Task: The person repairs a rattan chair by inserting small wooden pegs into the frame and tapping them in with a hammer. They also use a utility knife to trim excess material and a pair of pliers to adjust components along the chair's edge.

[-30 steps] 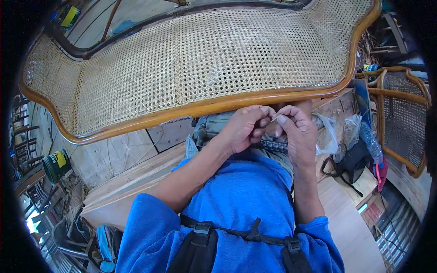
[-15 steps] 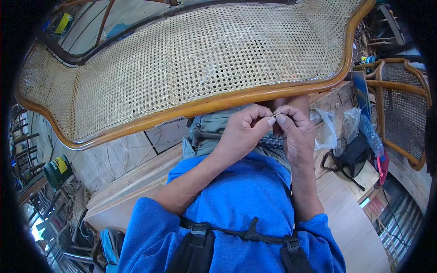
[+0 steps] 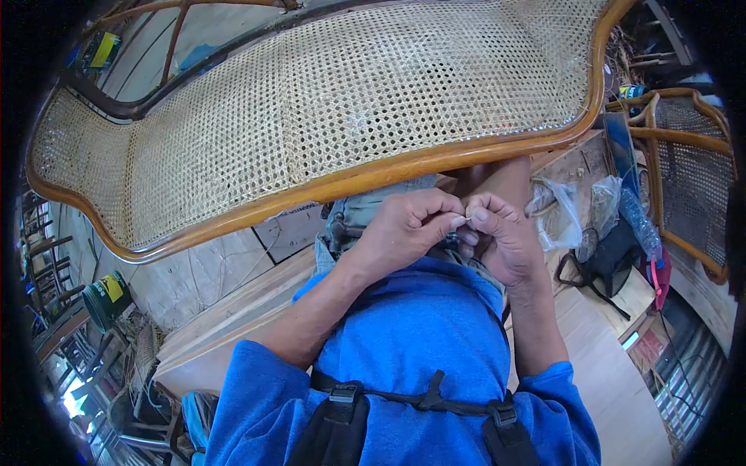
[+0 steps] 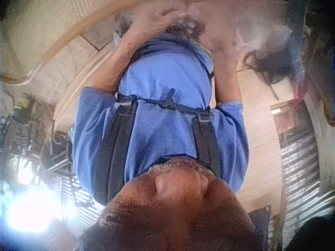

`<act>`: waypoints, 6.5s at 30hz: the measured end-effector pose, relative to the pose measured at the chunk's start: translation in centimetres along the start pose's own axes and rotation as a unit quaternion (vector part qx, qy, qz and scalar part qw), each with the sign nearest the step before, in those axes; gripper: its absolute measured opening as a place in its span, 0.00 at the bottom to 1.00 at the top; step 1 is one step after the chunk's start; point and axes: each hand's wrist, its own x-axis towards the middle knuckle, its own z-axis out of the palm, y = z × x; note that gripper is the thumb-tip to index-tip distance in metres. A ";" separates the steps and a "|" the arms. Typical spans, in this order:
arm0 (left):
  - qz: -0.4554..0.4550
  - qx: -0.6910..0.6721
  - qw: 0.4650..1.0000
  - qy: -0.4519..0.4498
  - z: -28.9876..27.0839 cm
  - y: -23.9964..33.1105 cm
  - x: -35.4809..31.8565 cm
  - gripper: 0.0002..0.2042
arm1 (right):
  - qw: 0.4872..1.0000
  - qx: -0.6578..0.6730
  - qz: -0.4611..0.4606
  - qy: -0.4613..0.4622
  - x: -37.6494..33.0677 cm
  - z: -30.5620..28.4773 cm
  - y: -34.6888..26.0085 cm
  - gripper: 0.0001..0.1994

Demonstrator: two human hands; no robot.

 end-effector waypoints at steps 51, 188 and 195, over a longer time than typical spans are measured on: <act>-0.030 0.541 0.754 -0.372 -0.8 -0.5 24.7 0.13 | 0.638 -0.673 -0.315 0.202 9.6 -1.2 -0.4 0.08; -0.027 0.393 0.808 -0.438 -1.6 -3.3 26.5 0.11 | 0.718 -0.691 -0.007 0.085 0.5 -1.7 -5.3 0.17; 0.027 0.391 0.811 -0.434 -2.1 -2.9 25.8 0.09 | 0.696 -0.712 0.032 0.084 0.8 -2.2 -3.3 0.17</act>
